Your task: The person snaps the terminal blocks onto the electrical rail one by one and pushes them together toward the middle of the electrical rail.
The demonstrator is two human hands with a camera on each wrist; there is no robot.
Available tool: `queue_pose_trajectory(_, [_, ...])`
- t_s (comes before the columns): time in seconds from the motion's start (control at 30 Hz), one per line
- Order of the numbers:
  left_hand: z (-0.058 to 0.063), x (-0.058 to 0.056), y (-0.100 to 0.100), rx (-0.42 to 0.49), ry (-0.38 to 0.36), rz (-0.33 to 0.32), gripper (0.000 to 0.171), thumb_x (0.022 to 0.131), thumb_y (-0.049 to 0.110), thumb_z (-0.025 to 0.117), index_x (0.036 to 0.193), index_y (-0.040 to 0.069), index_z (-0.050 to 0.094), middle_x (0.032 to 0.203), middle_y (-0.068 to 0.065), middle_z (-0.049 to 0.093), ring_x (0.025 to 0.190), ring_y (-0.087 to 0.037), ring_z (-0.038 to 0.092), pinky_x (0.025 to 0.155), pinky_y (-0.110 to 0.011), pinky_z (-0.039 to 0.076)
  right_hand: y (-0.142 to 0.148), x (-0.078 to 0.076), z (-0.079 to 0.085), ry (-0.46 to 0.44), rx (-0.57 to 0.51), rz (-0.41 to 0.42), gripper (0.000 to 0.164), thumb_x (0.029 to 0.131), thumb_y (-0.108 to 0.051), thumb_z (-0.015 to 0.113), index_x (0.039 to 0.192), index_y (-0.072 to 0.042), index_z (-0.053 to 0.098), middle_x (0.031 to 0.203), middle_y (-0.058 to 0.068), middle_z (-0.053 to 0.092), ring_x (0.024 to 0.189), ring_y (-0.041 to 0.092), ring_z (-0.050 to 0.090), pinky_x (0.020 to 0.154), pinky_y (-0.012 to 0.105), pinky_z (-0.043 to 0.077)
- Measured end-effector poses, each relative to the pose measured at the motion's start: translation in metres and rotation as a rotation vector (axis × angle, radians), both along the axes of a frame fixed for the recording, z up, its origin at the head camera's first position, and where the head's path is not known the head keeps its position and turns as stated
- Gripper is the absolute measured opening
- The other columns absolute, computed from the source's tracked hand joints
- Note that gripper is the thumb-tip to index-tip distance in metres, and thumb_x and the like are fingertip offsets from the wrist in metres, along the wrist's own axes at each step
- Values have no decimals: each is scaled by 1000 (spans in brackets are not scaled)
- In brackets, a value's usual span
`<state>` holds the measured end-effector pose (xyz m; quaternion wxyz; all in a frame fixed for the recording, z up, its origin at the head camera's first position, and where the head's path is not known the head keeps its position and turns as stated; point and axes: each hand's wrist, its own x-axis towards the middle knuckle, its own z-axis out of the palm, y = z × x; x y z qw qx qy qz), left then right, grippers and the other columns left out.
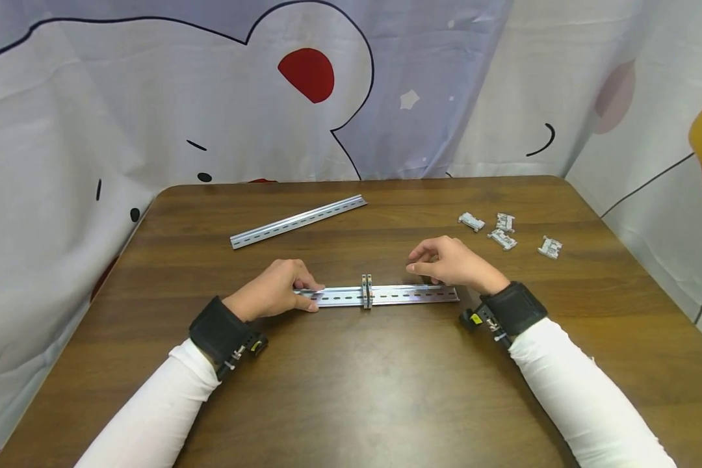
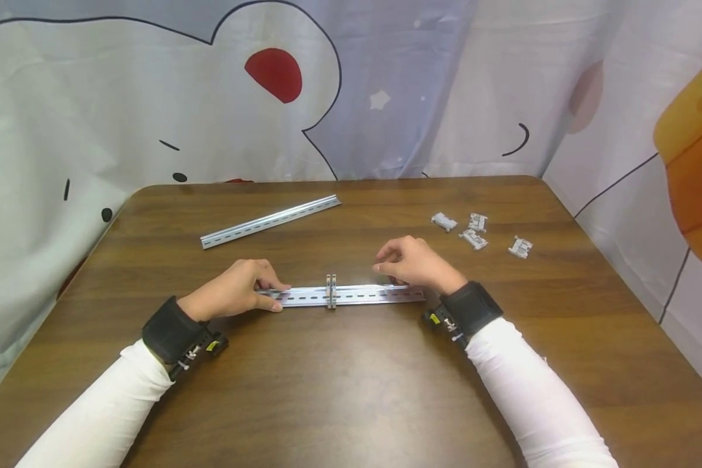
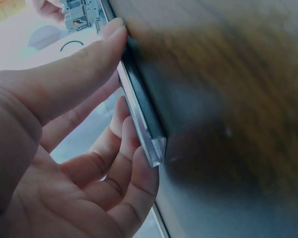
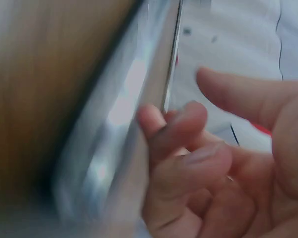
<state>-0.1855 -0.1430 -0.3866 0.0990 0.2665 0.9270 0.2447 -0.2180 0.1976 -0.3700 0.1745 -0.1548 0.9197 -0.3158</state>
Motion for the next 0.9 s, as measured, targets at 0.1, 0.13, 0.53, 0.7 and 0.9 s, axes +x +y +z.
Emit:
queue_pose_trajectory(0.1, [0, 1, 0, 1, 2, 1, 34, 76, 20, 85, 109, 12, 78, 99, -9, 71, 91, -23, 63, 75, -32, 50, 20, -5, 8, 50, 137, 29, 32, 91, -28, 68, 115, -5, 68, 100, 14, 76, 67, 22, 68, 57, 27, 51])
queue_pose_trajectory(0.13, [0, 1, 0, 0, 3, 1, 34, 76, 20, 85, 109, 12, 78, 99, -9, 71, 91, -23, 63, 75, -32, 50, 27, -5, 12, 61, 179, 36, 33, 91, -28, 68, 114, -4, 69, 101, 16, 76, 70, 22, 69, 58, 27, 51])
queue_pose_trajectory(0.53, [0, 0, 1, -3, -5, 1, 35, 77, 22, 85, 109, 13, 78, 100, -9, 71, 92, -23, 63, 76, -33, 50, 105, -6, 43, -145, 395, -86, 35, 93, -35, 64, 80, -3, 63, 56, -3, 52, 52, 11, 52, 51, 29, 48])
queue_pose_trajectory(0.7, [-1, -1, 1, -2, -4, 1, 35, 76, 22, 85, 109, 14, 78, 99, -8, 71, 91, -22, 63, 77, -33, 51, 137, -6, 45, -240, 399, -145, 40, 92, -34, 64, 59, -13, 53, 57, -6, 50, 58, 12, 50, 56, 31, 48])
queue_pose_trajectory(0.9, [-2, -2, -1, 0, -6, 2, 34, 76, 22, 85, 108, 14, 79, 99, -7, 71, 92, -22, 63, 78, -34, 51, 179, -12, 39, -257, 370, -231, 35, 90, -31, 68, 75, 1, 65, 67, 2, 68, 65, 14, 67, 62, 31, 55])
